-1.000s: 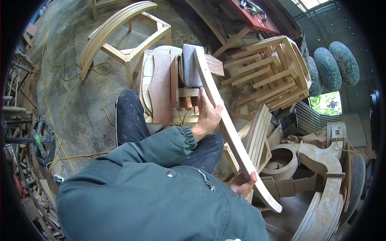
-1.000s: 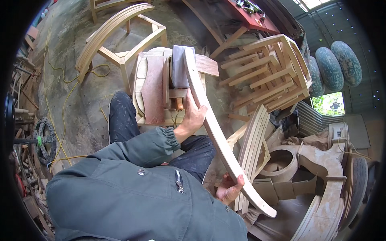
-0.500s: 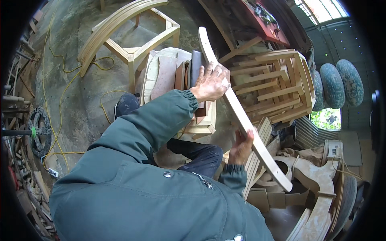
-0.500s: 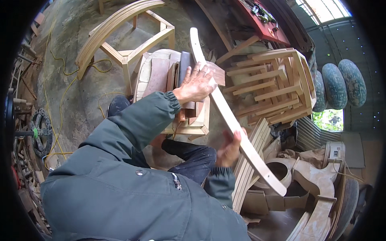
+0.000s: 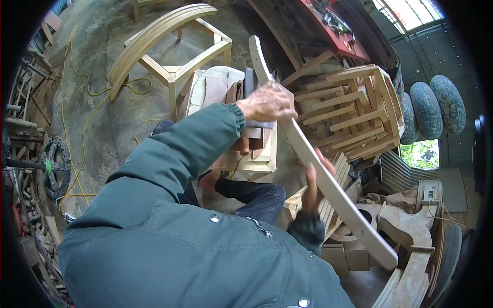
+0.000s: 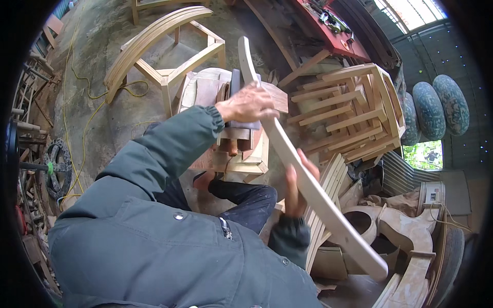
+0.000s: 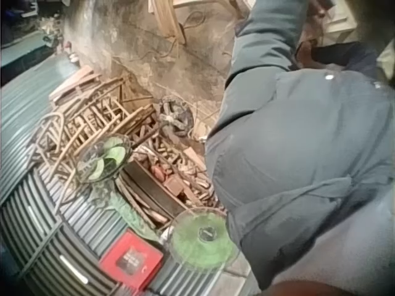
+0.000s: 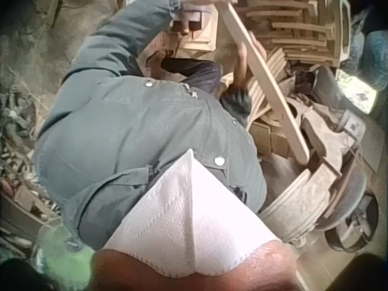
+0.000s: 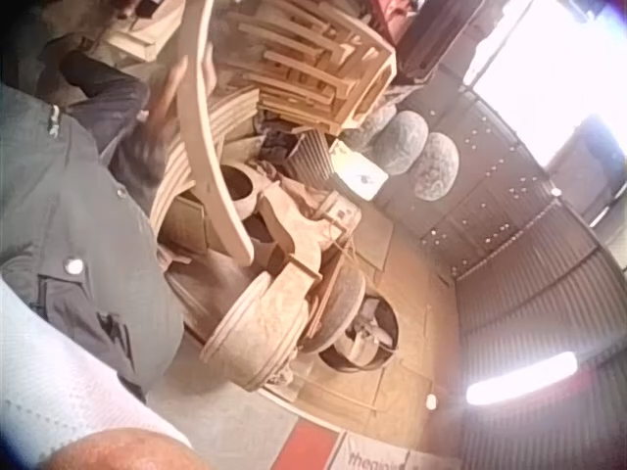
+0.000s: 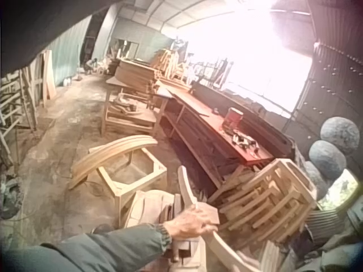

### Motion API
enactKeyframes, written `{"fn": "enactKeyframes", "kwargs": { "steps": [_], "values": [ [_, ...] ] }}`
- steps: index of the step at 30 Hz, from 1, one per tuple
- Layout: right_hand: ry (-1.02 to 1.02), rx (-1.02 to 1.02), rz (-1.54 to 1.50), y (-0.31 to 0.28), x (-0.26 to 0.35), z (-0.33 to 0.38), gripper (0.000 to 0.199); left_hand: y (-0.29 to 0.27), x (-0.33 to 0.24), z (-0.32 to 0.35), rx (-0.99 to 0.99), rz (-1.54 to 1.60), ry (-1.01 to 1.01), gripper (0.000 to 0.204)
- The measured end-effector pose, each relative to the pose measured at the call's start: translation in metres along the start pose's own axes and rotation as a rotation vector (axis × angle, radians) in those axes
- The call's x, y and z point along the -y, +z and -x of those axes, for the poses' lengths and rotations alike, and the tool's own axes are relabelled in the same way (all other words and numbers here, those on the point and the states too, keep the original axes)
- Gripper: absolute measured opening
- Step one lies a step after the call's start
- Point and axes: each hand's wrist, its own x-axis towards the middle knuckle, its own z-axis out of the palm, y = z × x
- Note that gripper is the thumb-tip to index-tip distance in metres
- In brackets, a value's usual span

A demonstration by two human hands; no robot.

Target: Sanding curved wooden chair components using a motorized sanding machine.

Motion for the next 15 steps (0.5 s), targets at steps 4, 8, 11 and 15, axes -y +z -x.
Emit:
{"fn": "enactKeyframes", "kwargs": {
  "steps": [4, 8, 11, 15],
  "values": [
    [0.117, -0.064, -0.031, -0.105, 0.057, 0.099, 0.047, 0.019, -0.094, 0.035, -0.064, 0.103, 0.323, 0.063],
    [0.146, -0.078, -0.013, -0.147, 0.119, 0.139, 0.049, 0.031, -0.164, 0.067, -0.255, 0.309, 0.348, 0.064],
    [0.127, -0.033, 0.058, -0.15, 0.119, 0.135, 0.05, 0.032, -0.157, 0.064, -0.316, 0.315, 0.346, 0.065],
    [-0.017, 0.084, 0.142, -0.127, 0.076, 0.09, 0.043, 0.037, -0.11, 0.041, -0.262, 0.286, 0.275, 0.066]
  ]
}}
